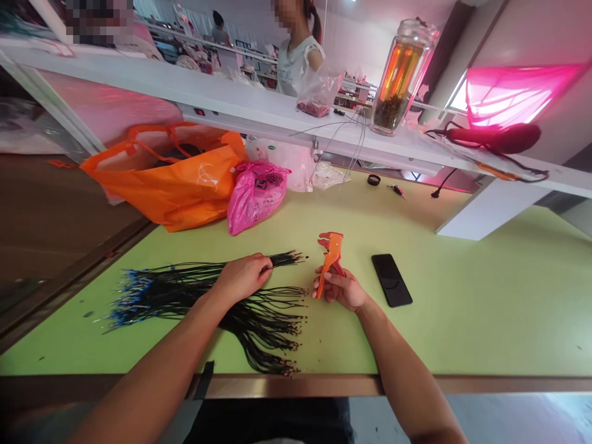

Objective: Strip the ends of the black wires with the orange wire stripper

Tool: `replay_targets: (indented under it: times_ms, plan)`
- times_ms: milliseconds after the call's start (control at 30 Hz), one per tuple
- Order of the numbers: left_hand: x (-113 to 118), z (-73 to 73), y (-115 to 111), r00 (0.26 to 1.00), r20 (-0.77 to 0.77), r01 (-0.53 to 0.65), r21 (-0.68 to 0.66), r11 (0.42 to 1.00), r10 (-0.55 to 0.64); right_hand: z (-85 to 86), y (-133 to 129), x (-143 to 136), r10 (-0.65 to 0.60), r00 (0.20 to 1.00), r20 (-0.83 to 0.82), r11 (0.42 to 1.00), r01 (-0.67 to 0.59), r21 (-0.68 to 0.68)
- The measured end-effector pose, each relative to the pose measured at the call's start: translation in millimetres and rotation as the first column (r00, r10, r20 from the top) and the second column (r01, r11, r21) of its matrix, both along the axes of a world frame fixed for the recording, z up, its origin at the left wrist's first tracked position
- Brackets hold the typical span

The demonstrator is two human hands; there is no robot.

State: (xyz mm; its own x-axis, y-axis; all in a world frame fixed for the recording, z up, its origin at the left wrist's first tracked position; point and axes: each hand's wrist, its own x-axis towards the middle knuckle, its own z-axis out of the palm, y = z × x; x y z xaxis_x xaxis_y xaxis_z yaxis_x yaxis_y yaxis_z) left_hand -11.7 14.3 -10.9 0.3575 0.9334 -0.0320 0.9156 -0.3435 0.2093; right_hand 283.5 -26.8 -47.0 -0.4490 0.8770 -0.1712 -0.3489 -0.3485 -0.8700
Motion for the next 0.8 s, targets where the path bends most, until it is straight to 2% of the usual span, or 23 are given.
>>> replay_targets:
  times_ms: [367,567,800]
  plan:
    - [2.0,0.5,-1.0,0.999,-0.03,-0.029,0.0,1.0,0.029,-0.8,0.4,0.8,0.008,1.0,-0.004,1.0,-0.008,-0.007]
    - [3.7,-0.4,-2.0,0.999,-0.039,0.003,0.025,1.0,-0.002,-2.8,1.3,1.9,0.016,1.0,-0.015,1.0,-0.016,0.013]
    - [5.2,1.9,-2.7,0.992,-0.104,-0.066,0.005,0.998,0.067,-0.7,0.2,-0.3,0.027,1.0,-0.011,0.999,-0.026,0.023]
